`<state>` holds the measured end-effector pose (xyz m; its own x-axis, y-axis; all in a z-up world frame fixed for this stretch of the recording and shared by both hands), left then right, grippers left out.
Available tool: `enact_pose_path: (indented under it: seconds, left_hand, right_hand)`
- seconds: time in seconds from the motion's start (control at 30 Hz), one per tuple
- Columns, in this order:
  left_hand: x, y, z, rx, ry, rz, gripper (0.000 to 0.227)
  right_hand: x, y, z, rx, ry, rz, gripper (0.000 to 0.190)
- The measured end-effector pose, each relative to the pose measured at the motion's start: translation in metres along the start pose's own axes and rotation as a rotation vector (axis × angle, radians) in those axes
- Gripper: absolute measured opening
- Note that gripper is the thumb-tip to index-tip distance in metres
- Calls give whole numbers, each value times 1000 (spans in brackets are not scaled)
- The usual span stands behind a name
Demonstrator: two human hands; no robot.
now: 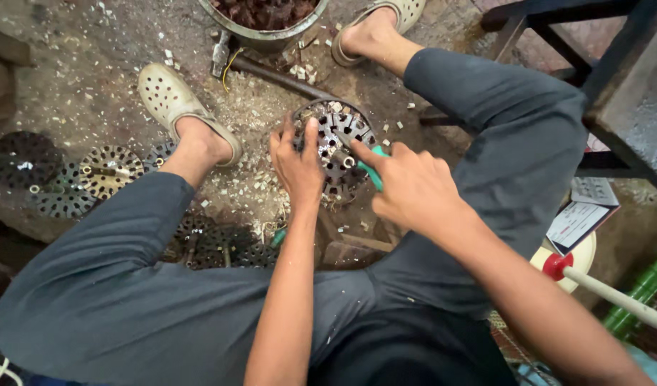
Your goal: The person sits on the floor and uses pliers to pull copper windings out of the slots of a circular metal stator. The removed copper pieces are placed into a nearby bucket.
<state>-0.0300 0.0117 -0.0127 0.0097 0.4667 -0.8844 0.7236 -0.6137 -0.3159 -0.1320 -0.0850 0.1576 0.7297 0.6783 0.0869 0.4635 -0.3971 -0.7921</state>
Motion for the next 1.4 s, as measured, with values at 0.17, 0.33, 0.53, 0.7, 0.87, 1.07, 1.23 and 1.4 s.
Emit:
enact_pose_path:
  seconds: [0.17,0.33,0.53,0.7,0.87,1.07,1.23,1.4]
  left_hand:
    - [2,1,3,-9,-15,17,56]
    - [1,-1,3,-16,21,17,53]
    - [-3,-13,6,4,96,-11,58]
    - [6,8,4,-44,90,-52,66]
    - [2,16,-1,-13,22,-144,70]
    - [2,-4,5,-87,120,-12,60]
    - [0,2,6,-122,102,41,58]
    - [0,2,7,-102,71,-28,58]
  right_hand:
    - [12,26,-20,54,-194,-103,71]
    - [11,18,-13,-105,-227,-113,58]
    - [20,-12,-15,-21,-141,-56,90]
    - [-19,-77,-23,28,334,44,96]
    - [-72,-118,-24,-652,704,-44,87]
    - [-20,-22,-5,-735,107,-300,71]
    - [-17,9,-4,-88,-85,-84,85]
    - [-20,10,-18,-67,-182,-217,86]
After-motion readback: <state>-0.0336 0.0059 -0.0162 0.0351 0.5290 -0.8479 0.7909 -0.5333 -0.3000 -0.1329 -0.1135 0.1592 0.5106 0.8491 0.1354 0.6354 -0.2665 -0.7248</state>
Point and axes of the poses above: each hand's wrist, its own y-axis towards the middle knuckle, its own z-axis out of the palm, x = y × z, the point moved 2 cm from there along y, towards the middle knuckle, and after that the axes turned 11 degrees about x, right-handed, at the moved point
